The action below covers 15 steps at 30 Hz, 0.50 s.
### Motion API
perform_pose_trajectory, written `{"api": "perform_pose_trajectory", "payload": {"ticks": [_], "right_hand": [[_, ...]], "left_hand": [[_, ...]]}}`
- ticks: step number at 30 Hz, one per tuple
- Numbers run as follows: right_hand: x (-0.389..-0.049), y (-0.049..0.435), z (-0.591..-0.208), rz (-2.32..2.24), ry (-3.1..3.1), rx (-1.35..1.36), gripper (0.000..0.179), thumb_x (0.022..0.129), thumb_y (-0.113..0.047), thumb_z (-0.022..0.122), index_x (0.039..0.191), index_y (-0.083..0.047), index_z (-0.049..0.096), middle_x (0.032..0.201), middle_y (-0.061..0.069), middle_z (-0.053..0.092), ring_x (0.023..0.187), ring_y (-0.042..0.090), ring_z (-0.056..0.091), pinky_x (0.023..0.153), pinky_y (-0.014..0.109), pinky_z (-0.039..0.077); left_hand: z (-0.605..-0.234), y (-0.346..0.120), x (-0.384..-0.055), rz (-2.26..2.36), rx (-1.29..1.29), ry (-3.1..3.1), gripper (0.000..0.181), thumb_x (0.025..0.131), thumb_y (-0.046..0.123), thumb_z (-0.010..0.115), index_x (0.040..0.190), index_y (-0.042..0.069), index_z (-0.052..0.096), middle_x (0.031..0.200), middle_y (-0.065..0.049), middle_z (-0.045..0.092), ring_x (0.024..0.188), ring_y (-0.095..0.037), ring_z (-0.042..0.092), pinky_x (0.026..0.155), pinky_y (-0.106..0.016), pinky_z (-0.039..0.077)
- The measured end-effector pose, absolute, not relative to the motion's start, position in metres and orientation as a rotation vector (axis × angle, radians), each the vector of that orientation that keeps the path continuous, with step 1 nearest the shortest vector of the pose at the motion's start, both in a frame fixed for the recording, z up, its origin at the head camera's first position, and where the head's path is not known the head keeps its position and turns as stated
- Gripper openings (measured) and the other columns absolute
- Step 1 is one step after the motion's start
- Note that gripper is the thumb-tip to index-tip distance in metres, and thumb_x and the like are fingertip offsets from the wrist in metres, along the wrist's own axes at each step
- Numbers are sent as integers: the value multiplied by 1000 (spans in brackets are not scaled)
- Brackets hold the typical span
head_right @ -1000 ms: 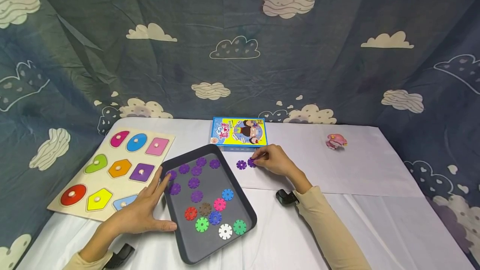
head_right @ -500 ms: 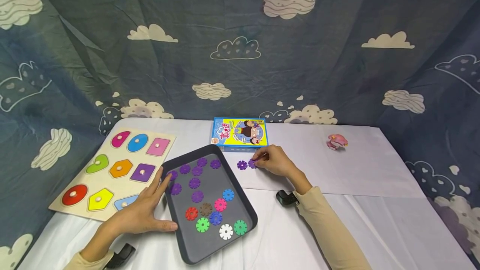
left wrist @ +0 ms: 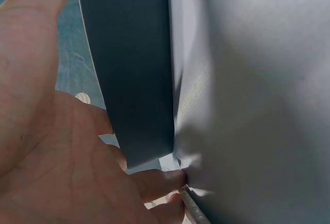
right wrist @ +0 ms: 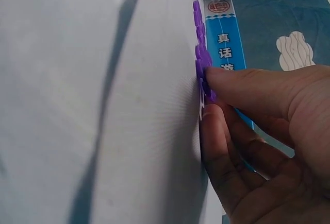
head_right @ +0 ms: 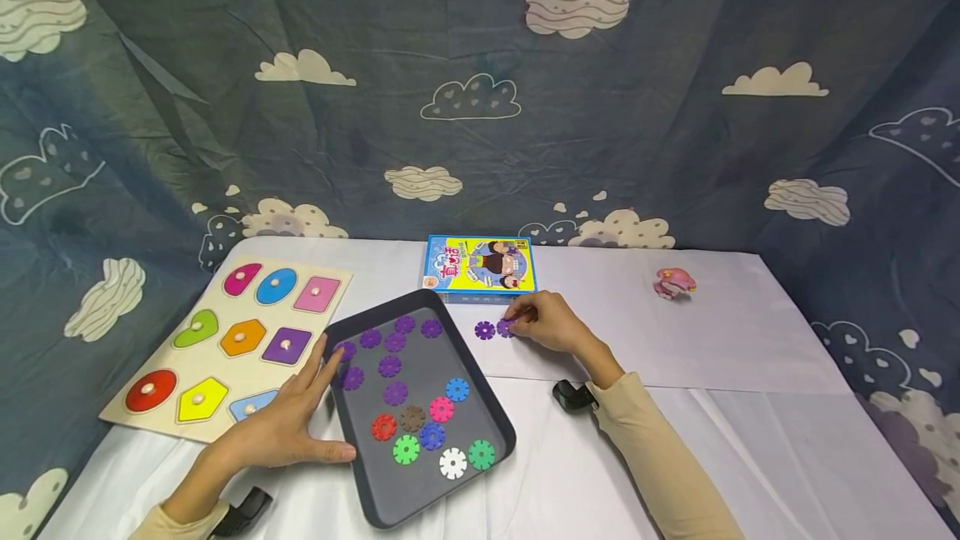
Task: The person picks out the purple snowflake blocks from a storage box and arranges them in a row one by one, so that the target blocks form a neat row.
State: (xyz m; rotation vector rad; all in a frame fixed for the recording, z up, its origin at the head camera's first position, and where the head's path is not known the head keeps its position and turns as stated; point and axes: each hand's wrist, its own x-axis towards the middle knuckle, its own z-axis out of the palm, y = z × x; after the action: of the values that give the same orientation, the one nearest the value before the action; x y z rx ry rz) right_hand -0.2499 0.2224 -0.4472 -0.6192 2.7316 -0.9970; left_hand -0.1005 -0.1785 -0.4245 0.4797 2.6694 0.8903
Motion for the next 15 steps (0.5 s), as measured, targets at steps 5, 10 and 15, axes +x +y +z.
{"api": "perform_pose_trajectory", "payload": {"ticks": [5, 10, 15], "right_hand": [[-251, 223, -448, -977, 2741, -633, 13, 85, -5, 75, 98, -9, 75, 94, 3, 74, 79, 14, 60, 73, 25, 52], [-251, 224, -447, -965, 2744, -641, 14, 86, -3, 73, 98, -9, 76, 94, 3, 74, 79, 15, 60, 74, 28, 53], [-248, 223, -447, -959, 2750, -640, 12, 87, -4, 75, 97, -10, 76, 93, 3, 74, 79, 14, 60, 73, 25, 51]], "left_hand": [[-425, -179, -101, 890, 479, 2671, 134, 66, 64, 84, 161, 4, 9, 166, -20, -20, 151, -50, -2, 117, -73, 7], [-425, -179, -101, 901, 477, 2666, 134, 67, 63, 84, 161, 5, 9, 166, -20, -20, 152, -50, -2, 117, -73, 7], [-426, -179, -100, 903, 471, 2664, 133, 67, 63, 84, 161, 7, 9, 166, -19, -20, 152, -50, -3, 118, -71, 6]]}}
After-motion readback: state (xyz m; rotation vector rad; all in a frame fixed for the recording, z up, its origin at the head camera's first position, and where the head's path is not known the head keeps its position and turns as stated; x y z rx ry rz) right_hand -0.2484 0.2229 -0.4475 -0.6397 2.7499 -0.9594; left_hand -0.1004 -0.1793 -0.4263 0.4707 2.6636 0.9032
